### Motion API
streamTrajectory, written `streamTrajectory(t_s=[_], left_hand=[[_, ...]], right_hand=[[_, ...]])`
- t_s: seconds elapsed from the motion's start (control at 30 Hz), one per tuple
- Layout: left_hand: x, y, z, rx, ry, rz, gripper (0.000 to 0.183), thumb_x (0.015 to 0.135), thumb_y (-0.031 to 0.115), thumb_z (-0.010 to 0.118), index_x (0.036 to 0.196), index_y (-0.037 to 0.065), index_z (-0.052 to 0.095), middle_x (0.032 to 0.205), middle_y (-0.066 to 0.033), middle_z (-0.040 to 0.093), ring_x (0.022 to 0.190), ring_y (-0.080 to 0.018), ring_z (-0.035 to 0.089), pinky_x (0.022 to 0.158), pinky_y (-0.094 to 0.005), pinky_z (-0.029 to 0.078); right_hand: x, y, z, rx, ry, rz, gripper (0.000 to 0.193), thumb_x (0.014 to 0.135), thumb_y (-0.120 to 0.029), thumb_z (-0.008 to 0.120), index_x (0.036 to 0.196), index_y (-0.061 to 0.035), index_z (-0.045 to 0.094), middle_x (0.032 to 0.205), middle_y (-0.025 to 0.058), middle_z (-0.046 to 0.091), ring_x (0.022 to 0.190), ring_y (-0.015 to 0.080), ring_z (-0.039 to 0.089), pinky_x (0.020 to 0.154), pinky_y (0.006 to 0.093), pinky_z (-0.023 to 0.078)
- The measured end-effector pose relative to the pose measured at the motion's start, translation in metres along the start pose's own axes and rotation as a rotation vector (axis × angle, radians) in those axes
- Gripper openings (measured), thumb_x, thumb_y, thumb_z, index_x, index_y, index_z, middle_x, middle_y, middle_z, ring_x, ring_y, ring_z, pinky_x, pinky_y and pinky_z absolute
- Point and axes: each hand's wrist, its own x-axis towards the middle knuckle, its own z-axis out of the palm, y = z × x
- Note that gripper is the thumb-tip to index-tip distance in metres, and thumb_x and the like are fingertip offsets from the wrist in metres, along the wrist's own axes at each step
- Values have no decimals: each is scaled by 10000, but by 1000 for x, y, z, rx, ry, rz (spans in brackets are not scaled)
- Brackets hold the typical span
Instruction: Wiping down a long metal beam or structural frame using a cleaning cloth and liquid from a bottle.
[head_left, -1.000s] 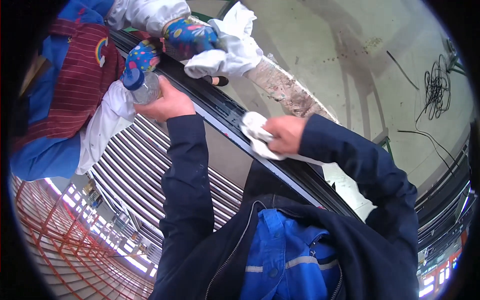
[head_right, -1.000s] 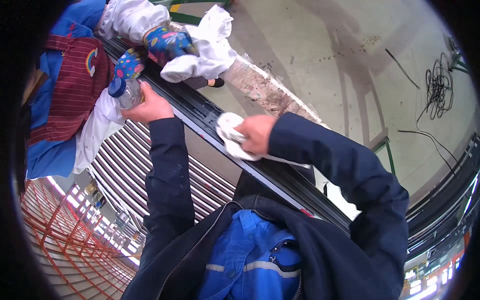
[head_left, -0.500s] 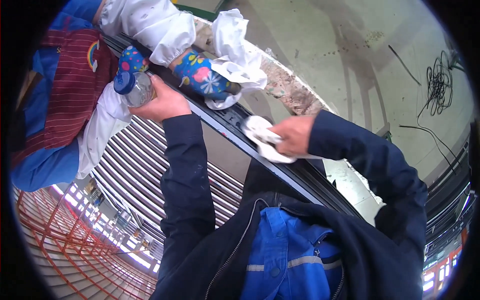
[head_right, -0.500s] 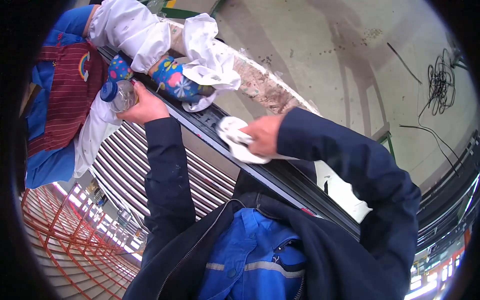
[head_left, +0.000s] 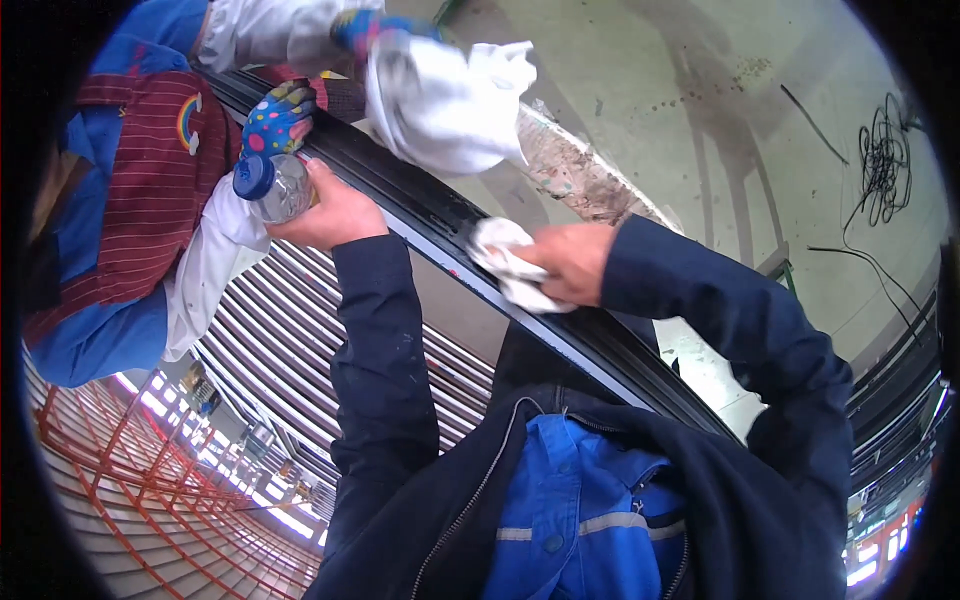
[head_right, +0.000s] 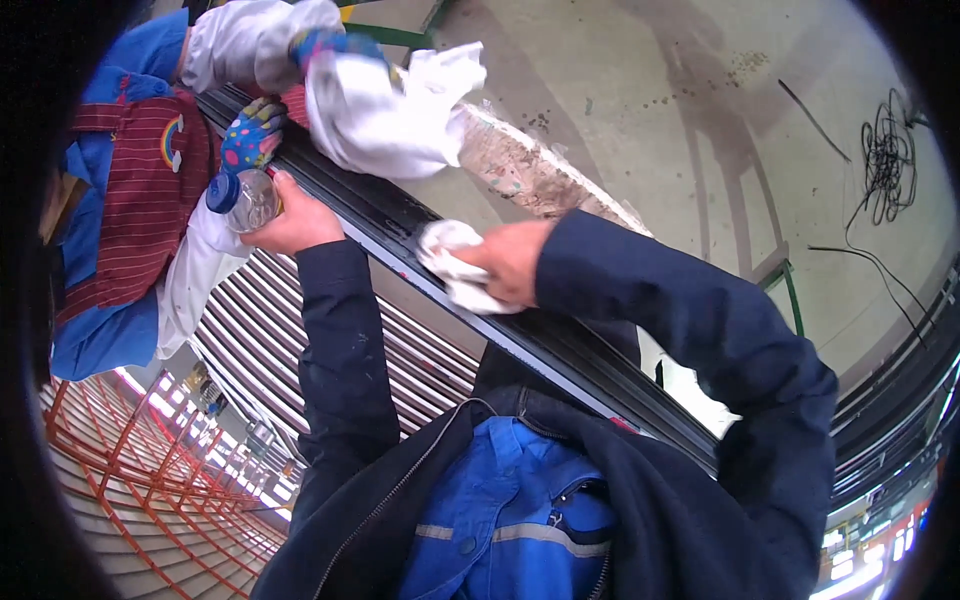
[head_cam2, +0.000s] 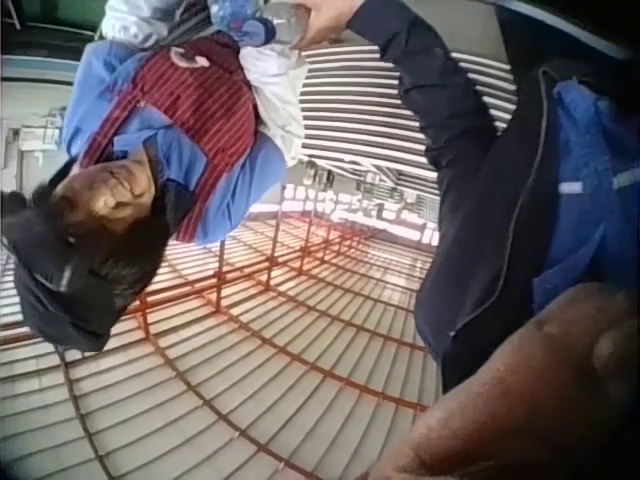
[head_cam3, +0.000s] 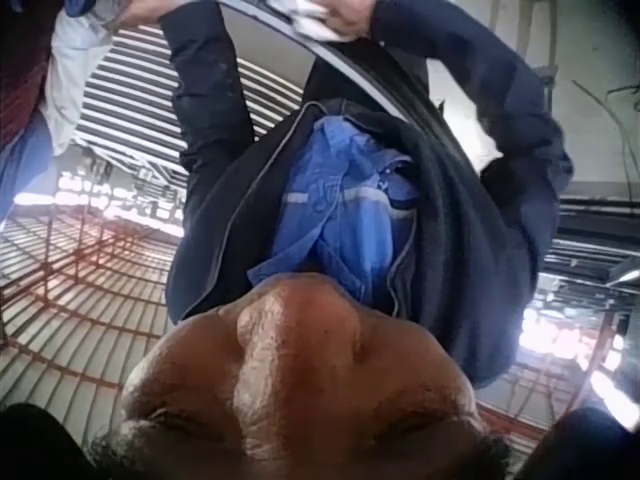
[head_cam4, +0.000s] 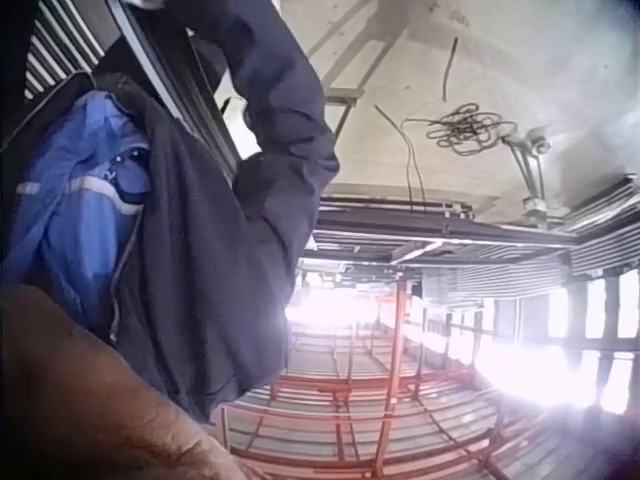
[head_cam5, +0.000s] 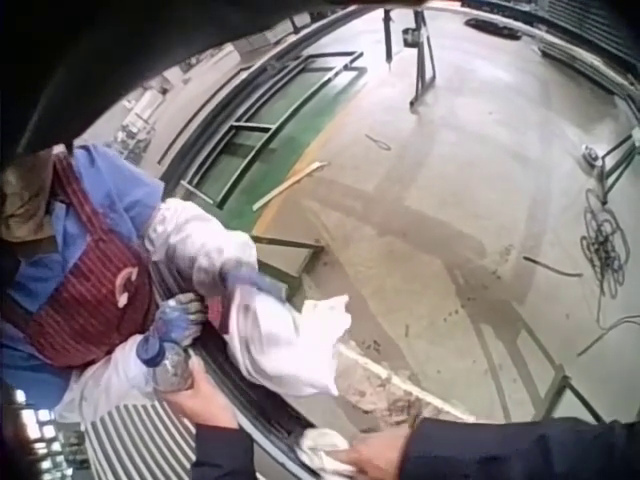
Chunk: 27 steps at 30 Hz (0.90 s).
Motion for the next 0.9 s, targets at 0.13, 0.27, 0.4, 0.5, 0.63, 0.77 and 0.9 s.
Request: streamTrajectory(t_s=[0.13, 0.27, 0.4, 0.5, 0.63, 0.77, 0.9], left_hand=[[-2, -5, 0, -45, 2, -6, 619, 800, 35, 743, 1257, -86, 343, 1233, -248, 509, 1121, -325, 575, 954, -412, 494], [-5, -5, 2, -40, -5, 2, 646, 801, 47, 749, 1277, -77, 331, 1240, -235, 510, 1110, -322, 577, 961, -415, 482], [-7, -3, 0, -38, -18, 32, 671, 817, 61, 737, 1311, -68, 301, 1262, -236, 500, 1118, -322, 573, 956, -414, 487], [-8, -3, 3, -45, -26, 52, 683, 826, 69, 729, 1327, -67, 286, 1267, -237, 497, 1113, -326, 576, 947, -413, 495], [-9, 0, 5, -101, 41, 42, 586, 815, 92, 761, 1206, -99, 368, 1160, -225, 563, 1042, -298, 601, 926, -393, 479], [-7, -3, 1, -32, 32, 34, 597, 809, 102, 767, 1205, -101, 370, 1155, -226, 568, 1043, -301, 601, 923, -394, 479], [-5, 1, 2, 27, 23, -3, 650, 811, 82, 751, 1264, -96, 322, 1197, -248, 539, 1063, -319, 601, 927, -410, 492]], right_hand=[[-41, 6, 8, 22, -36, -2, 646, 829, -108, 590, 1438, -228, 412, 1019, 194, 553, 921, 380, 597, 801, 438, 489], [-46, -1, 3, 24, -58, 54, 667, 822, -100, 599, 1445, -237, 404, 1035, 189, 539, 918, 375, 596, 802, 428, 492], [-43, -4, 2, 48, -71, 26, 680, 814, -94, 595, 1450, -226, 393, 1029, 178, 543, 925, 372, 595, 811, 421, 495], [-14, -4, -1, 16, 7, -23, 662, 816, -122, 594, 1442, -217, 402, 1015, 175, 569, 919, 375, 603, 812, 436, 494], [23, -13, -20, -108, -53, 36, 600, 843, -158, 570, 1422, -211, 420, 976, 179, 596, 857, 384, 620, 765, 451, 499], [-4, -14, -9, -87, -12, -33, 589, 848, -166, 571, 1414, -248, 431, 958, 176, 601, 852, 379, 629, 752, 453, 505], [-28, -3, 2, -78, -40, -48, 599, 840, -153, 586, 1410, -264, 438, 954, 183, 597, 849, 379, 631, 734, 458, 510]])
